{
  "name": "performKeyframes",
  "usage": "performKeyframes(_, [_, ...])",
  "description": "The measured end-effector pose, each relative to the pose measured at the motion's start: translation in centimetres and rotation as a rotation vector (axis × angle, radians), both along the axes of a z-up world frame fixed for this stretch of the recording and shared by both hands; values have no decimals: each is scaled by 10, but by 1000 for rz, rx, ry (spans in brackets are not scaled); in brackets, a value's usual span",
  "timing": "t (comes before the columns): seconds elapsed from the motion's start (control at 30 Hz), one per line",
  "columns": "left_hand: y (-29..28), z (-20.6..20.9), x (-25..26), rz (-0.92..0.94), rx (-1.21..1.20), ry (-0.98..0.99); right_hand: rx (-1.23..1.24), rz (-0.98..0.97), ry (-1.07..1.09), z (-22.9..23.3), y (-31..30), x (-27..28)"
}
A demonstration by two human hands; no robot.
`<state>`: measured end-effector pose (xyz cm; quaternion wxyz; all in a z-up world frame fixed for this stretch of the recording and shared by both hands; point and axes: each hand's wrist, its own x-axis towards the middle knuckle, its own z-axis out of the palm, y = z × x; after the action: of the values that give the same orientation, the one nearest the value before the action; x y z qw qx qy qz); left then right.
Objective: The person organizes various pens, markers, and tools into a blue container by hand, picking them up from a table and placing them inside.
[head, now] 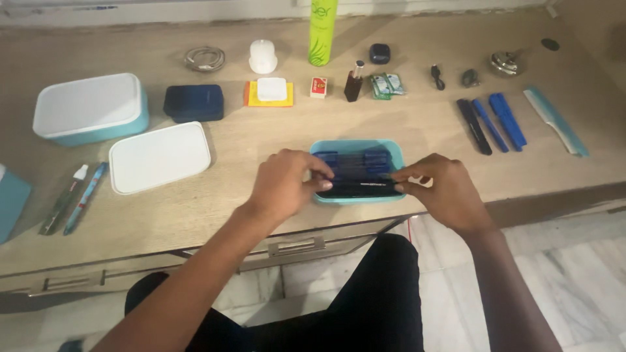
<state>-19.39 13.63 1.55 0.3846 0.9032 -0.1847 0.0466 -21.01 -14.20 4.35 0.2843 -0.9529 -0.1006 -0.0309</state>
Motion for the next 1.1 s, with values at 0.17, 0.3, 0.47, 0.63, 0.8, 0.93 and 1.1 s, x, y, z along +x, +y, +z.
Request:
performKeyframes(0.17, [-7, -3, -3, 15, 50, 61, -60, 63, -127, -2, 1, -2])
performKeyframes(0.3, [-11, -5, -4, 58, 148, -48, -95, 76, -118, -5, 4, 2])
performKeyframes(0.47, [-14, -1, -4, 75, 190, -19, -132, 63, -87, -8, 16, 4])
performKeyframes(0.63, [-15, 0, 2, 58, 227, -10, -146, 20, -86, -5, 23, 5])
performKeyframes(0.8, [-17, 0, 9, 51, 237, -19, -166, 35, -83, -4, 25, 6])
performKeyframes(0.93, [-18, 1, 11, 57, 262, 24, -177, 26, -111, -5, 27, 7])
performKeyframes(1.1, [-18, 9, 7, 70, 206, 102, -142, 19, -86, -2, 29, 6])
